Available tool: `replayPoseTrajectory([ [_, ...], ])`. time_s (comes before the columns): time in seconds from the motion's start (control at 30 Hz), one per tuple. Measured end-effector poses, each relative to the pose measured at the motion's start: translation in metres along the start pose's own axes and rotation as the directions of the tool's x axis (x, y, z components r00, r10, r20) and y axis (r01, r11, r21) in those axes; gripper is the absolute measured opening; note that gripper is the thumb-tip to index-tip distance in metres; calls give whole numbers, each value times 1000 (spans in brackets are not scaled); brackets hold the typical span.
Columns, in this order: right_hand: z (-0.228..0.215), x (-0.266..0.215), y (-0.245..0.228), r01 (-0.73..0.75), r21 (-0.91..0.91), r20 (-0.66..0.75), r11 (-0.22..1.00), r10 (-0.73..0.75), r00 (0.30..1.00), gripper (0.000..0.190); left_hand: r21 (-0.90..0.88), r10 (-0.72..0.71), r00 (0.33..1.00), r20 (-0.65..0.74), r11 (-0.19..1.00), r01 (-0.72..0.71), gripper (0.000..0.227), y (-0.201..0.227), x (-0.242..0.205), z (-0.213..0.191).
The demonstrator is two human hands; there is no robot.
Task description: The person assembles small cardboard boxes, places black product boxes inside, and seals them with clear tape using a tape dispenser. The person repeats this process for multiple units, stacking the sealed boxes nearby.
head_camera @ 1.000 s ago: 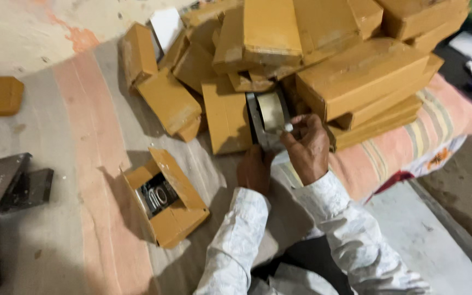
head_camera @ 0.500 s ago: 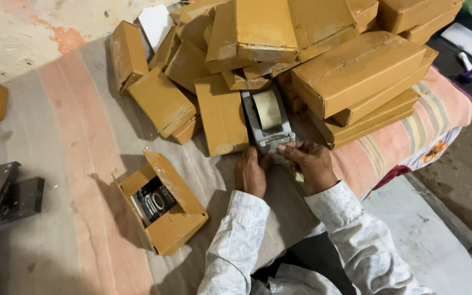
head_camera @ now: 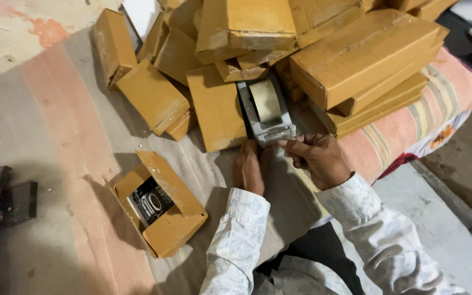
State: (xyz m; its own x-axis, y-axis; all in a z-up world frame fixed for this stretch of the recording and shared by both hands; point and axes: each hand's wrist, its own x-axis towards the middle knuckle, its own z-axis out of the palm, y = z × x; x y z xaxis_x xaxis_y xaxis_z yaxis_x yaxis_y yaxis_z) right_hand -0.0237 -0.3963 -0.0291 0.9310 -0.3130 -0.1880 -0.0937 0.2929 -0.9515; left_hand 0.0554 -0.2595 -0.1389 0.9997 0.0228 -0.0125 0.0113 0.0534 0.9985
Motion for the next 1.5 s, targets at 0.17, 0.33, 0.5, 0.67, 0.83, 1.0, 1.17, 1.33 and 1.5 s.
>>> replayPoseTrajectory([
  [0.17,0,-7,2,-8,15,9,1000,8,1000,18,429,374,923,96,821,-377,29,-6,0,0],
  [0.33,4,-9,9,-31,34,-42,999,32,999,9,-45,7,999,-32,999,-8,21,3,-5,-2],
  [0.5,2,-1,17,-50,-102,-99,994,40,994,8,573,487,854,184,653,-496,16,26,-9,-6],
  [0.67,-6,14,43,-10,-160,-76,987,-2,997,14,625,362,909,206,667,-406,26,36,-17,-12],
  [0.83,-14,24,50,-3,-202,-75,979,-12,997,15,562,488,848,206,650,-511,24,39,-15,-6],
  [1.0,-13,20,54,25,-231,-59,973,-40,998,18,579,490,843,223,629,-519,25,18,-11,-9],
  [1.17,-17,-9,70,181,-737,-4,651,-272,962,14,564,424,896,133,711,-420,41,2,4,3],
  [1.33,-33,-34,78,111,-377,35,920,-105,994,14,434,372,923,94,820,-374,40,33,-8,-4],
  [1.5,-52,-57,68,-58,-236,73,970,77,994,10,346,807,589,45,541,-767,21,102,-129,-101],
])
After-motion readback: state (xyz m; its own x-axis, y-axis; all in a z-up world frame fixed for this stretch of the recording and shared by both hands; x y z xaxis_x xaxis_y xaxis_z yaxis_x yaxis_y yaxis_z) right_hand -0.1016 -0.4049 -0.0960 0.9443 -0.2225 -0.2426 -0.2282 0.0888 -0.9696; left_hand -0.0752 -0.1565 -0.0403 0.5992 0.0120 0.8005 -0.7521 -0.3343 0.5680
